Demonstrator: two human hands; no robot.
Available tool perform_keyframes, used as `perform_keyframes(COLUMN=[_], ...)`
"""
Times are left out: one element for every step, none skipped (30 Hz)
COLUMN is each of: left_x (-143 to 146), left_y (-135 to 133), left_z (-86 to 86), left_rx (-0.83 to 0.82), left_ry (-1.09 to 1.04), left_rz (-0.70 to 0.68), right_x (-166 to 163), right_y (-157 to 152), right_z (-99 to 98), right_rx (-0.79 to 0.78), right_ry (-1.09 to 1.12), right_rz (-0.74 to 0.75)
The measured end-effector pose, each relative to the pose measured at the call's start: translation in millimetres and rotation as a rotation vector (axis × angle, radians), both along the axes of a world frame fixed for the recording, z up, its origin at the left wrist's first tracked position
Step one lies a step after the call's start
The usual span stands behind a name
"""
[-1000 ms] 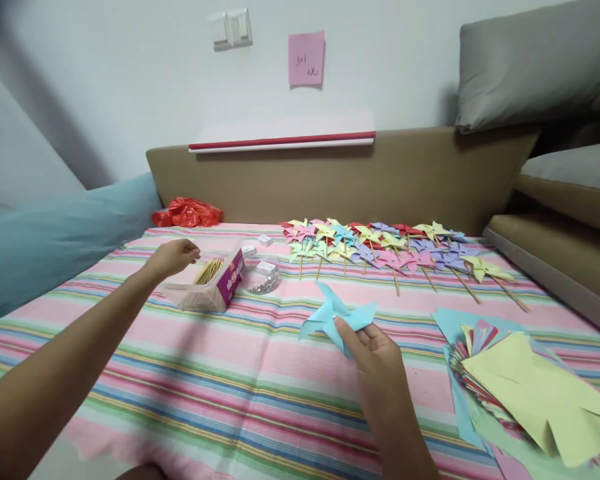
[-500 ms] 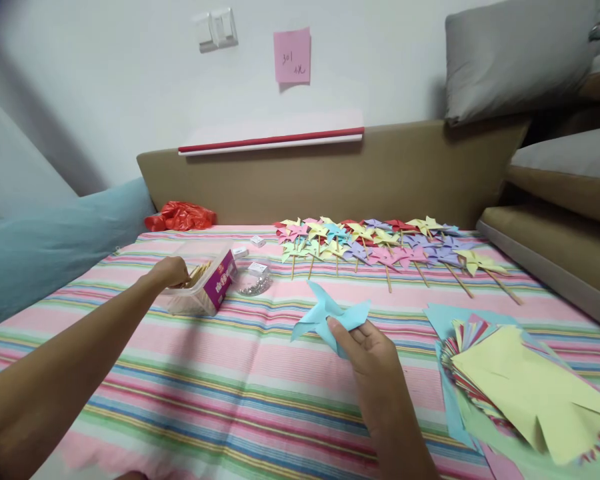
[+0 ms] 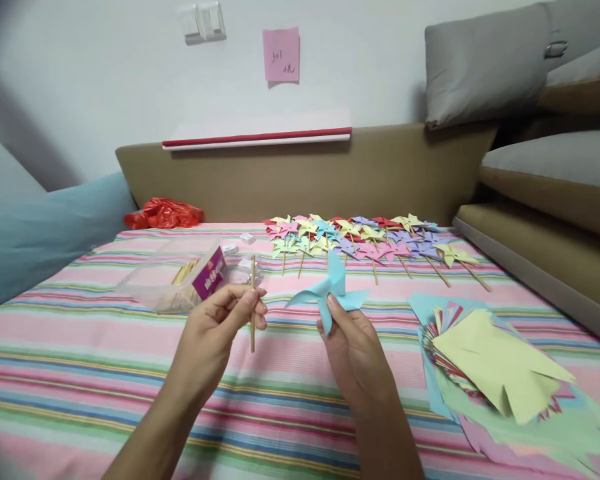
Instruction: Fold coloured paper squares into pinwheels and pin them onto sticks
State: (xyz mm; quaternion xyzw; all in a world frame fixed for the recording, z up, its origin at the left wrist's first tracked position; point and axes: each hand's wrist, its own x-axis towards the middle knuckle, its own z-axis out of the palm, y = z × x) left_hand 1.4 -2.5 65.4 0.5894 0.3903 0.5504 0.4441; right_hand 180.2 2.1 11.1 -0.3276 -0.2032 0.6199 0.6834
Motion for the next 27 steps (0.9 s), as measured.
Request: perform_keyframes(left_x=[7, 12, 16, 18, 19, 19, 19, 18, 18, 17, 17, 17, 17, 17, 18, 18, 19, 19, 20, 20, 20, 20, 20, 20, 20, 20, 20], left_y=[-1, -1, 0, 1, 2, 1, 0, -1, -3, -4, -6, -7, -8, -9, -9, -10, -10, -10, -11, -11, -11, -11, -11, -12, -12, -12, -13], left_z=[-7.7, -14.4, -20.2, -24.7, -28.1, -30.4, -31.8, -32.6, -33.1, -33.3, -33.5, -33.5, -33.3, -32.8, -32.0, -31.1, -30.1, -29.2, -28.4, -27.8, -27.5, -27.5, -27.6, -27.8, -28.2, -28.7, -29.4], left_rx=[-0.028, -0.052, -0.070, -0.086, -0.099, -0.109, -0.115, -0.121, -0.126, -0.133, -0.140, -0.147, -0.153, -0.156, -0.156, -0.153, -0.149, -0.145, -0.143, -0.140, -0.141, -0.143, -0.145, -0.150, -0.158, -0.166, -0.169], left_ry=[-0.046, -0.082, -0.106, -0.118, -0.118, -0.112, -0.105, -0.098, -0.095, -0.097, -0.101, -0.106, -0.109, -0.110, -0.111, -0.108, -0.105, -0.102, -0.099, -0.097, -0.095, -0.092, -0.085, -0.076, -0.068, -0.063, -0.061], left_rz=[-0.034, -0.062, -0.086, -0.103, -0.115, -0.122, -0.125, -0.130, -0.137, -0.147, -0.161, -0.176, -0.191, -0.205, -0.216, -0.224, -0.229, -0.232, -0.235, -0.238, -0.240, -0.241, -0.240, -0.239, -0.240, -0.245, -0.252], right_x=[0, -1, 0, 1, 2, 3, 3, 4, 4, 3, 2, 0, -1, -3, -4, -6, -6, -7, -6, -6, -5, -4, -4, -3, -3, -4, -4], right_y=[-2, -4, -6, -7, -9, -11, -13, -14, -15, -16, -17, -17, -18, -18, -18, -18, -18, -18, -18, -18, -18, -18, -18, -18, -18, -18, -18], right_z=[2.6, 4.9, 6.7, 8.2, 9.3, 10.2, 10.9, 11.6, 12.1, 12.6, 12.9, 13.3, 13.5, 13.6, 13.6, 13.4, 13.1, 12.6, 12.1, 11.6, 11.1, 10.7, 10.5, 10.5, 10.9, 11.6, 12.6], right_rx=[0.003, 0.013, 0.033, 0.060, 0.092, 0.125, 0.157, 0.188, 0.218, 0.247, 0.276, 0.298, 0.312, 0.319, 0.323, 0.322, 0.318, 0.317, 0.321, 0.325, 0.332, 0.342, 0.351, 0.356, 0.356, 0.356, 0.360], right_ry=[0.027, 0.048, 0.061, 0.060, 0.046, 0.023, -0.003, -0.024, -0.037, -0.043, -0.045, -0.051, -0.063, -0.081, -0.102, -0.121, -0.136, -0.146, -0.152, -0.157, -0.160, -0.163, -0.167, -0.172, -0.178, -0.187, -0.198], right_rz=[0.004, 0.014, 0.028, 0.050, 0.076, 0.105, 0.135, 0.165, 0.194, 0.218, 0.238, 0.259, 0.278, 0.298, 0.314, 0.323, 0.326, 0.325, 0.325, 0.332, 0.342, 0.349, 0.348, 0.336, 0.313, 0.287, 0.260])
